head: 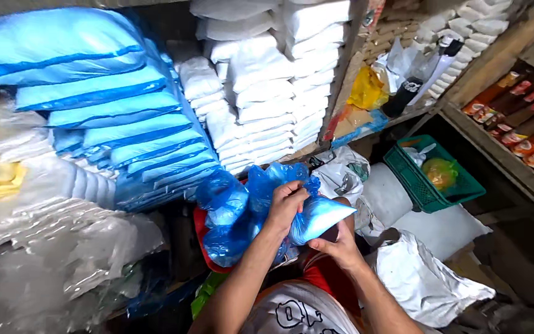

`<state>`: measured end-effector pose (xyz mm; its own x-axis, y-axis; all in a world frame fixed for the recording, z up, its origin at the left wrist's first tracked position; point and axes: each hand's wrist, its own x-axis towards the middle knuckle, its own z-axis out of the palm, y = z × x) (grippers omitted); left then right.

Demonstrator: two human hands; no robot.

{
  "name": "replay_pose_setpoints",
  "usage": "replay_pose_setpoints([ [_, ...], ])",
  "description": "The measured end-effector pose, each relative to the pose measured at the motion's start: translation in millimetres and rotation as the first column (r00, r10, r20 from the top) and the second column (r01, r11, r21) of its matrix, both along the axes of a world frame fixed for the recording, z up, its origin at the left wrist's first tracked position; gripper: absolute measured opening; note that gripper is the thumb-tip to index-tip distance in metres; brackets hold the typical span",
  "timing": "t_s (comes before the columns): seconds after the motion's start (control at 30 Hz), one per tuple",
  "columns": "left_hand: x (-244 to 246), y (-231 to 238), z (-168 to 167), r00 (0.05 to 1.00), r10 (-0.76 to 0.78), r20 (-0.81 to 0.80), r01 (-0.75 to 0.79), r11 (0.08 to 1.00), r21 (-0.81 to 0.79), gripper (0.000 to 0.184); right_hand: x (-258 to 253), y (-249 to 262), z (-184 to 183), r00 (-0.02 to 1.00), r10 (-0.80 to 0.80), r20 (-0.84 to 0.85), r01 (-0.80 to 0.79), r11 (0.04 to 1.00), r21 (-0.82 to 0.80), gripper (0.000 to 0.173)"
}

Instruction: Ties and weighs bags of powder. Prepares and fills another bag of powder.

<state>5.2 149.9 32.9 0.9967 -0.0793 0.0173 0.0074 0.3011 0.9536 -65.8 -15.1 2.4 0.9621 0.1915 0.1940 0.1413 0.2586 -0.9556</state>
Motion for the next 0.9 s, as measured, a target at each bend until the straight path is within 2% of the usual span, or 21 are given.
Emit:
replay_pose_setpoints([
  [0.07, -3, 17, 5, 0.998, 0.064, -0.004, -0.064, 0.998, 0.016, 0.012, 3, 14, 8, 0.999, 0.004, 0.032, -0.001, 0.996, -0.094, 0.095],
  [0.13, -9, 32, 9, 0.991, 0.133, -0.016, -0.133, 0.991, -0.014, 0.012, 6, 28, 14, 1.0, 0.006, 0.017, -0.004, 0.994, -0.112, 0.092],
  [0.27, -24, 71, 17, 0.959, 0.278, 0.058, -0.264, 0.948, -0.179, 0.016, 22, 63, 27, 0.991, 0.048, -0.123, -0.043, 0.998, 0.043, 0.076],
  [0.3, -31, 84, 15, 0.95, 0.292, 0.114, -0.263, 0.94, -0.218, 0.023, 27, 73, 32, 0.982, 0.067, -0.176, -0.051, 0.994, 0.097, 0.073],
  [0.33, -40, 97, 12, 0.94, 0.287, 0.186, -0.247, 0.946, -0.211, 0.039, 32, 83, 36, 0.972, 0.09, -0.216, -0.058, 0.987, 0.151, 0.072],
  [0.43, -70, 125, 0, 0.918, 0.211, 0.335, -0.215, 0.976, -0.025, 0.105, 47, 114, 46, 0.968, 0.144, -0.206, -0.089, 0.963, 0.256, 0.067],
  [0.47, -79, 128, -2, 0.914, 0.218, 0.343, -0.231, 0.973, -0.004, 0.114, 50, 126, 49, 0.971, 0.155, -0.184, -0.103, 0.959, 0.262, 0.062],
  [0.5, -87, 128, -5, 0.903, 0.267, 0.337, -0.277, 0.961, -0.017, 0.112, 51, 139, 51, 0.973, 0.161, -0.167, -0.116, 0.96, 0.254, 0.057],
  [0.57, -96, 130, -12, 0.849, 0.44, 0.293, -0.433, 0.897, -0.095, 0.095, 51, 162, 53, 0.97, 0.193, -0.146, -0.163, 0.967, 0.193, 0.048],
  [0.63, -102, 141, -20, 0.797, 0.543, 0.264, -0.529, 0.839, -0.131, 0.084, 54, 176, 55, 0.958, 0.264, -0.109, -0.251, 0.96, 0.121, 0.047],
  [0.77, -124, 173, -25, 0.757, 0.606, 0.246, -0.601, 0.793, -0.103, 0.076, 55, 183, 63, 0.889, 0.441, -0.127, -0.43, 0.897, 0.102, 0.078],
  [0.8, -130, 181, -25, 0.756, 0.609, 0.238, -0.606, 0.79, -0.095, 0.074, 53, 188, 61, 0.887, 0.436, -0.155, -0.423, 0.899, 0.112, 0.076],
  [0.9, -148, 198, -35, 0.752, 0.63, 0.194, -0.629, 0.774, -0.075, 0.067, 39, 213, 52, 0.904, 0.354, -0.239, -0.337, 0.935, 0.109, 0.052],
])
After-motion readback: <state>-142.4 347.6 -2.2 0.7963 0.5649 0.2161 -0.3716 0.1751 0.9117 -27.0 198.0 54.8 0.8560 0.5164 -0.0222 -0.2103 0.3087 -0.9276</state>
